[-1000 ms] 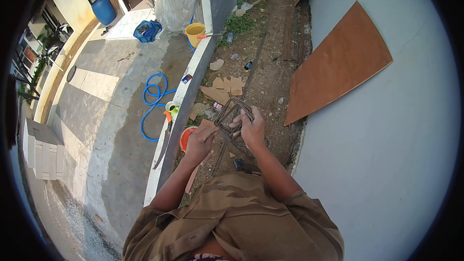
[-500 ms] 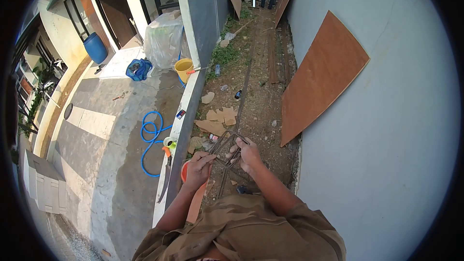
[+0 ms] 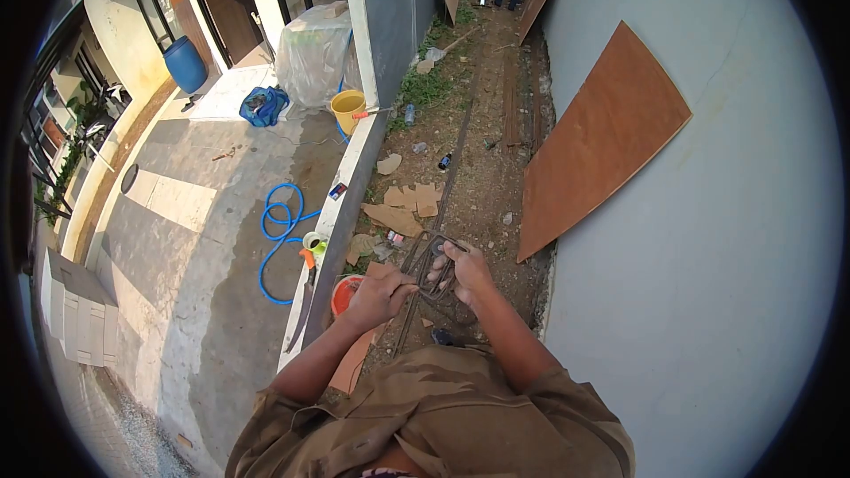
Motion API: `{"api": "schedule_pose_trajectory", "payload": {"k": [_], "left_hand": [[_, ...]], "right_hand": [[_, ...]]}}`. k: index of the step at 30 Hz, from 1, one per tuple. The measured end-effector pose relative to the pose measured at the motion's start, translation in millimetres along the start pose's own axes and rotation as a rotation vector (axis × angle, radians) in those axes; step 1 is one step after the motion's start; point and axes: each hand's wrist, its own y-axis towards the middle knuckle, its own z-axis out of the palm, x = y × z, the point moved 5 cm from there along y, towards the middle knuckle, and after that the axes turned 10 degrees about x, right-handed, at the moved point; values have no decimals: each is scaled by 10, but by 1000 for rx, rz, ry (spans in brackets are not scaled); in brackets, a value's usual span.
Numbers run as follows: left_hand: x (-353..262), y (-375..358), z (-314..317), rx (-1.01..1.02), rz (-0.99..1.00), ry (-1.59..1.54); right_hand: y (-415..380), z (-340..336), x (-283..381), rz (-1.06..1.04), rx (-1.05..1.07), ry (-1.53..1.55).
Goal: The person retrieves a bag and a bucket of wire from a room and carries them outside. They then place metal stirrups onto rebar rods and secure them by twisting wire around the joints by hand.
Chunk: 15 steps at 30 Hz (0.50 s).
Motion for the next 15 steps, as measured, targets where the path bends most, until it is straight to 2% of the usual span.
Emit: {"api": "schedule_pose_trajectory", "payload": {"k": [4, 7, 10, 15], "left_hand": [[73, 2, 100, -193, -42, -31], [156, -16, 121, -386, -193, -91], [125, -9, 95, -513, -193, -27], [163, -6, 39, -567, -154, 99]], "right_hand": [[-81, 48, 8, -99, -71, 5], [-91, 148, 45, -209, -123, -18], [-79, 192, 86, -271, -138, -31], [-67, 261, 19, -303, -140, 32]]}}
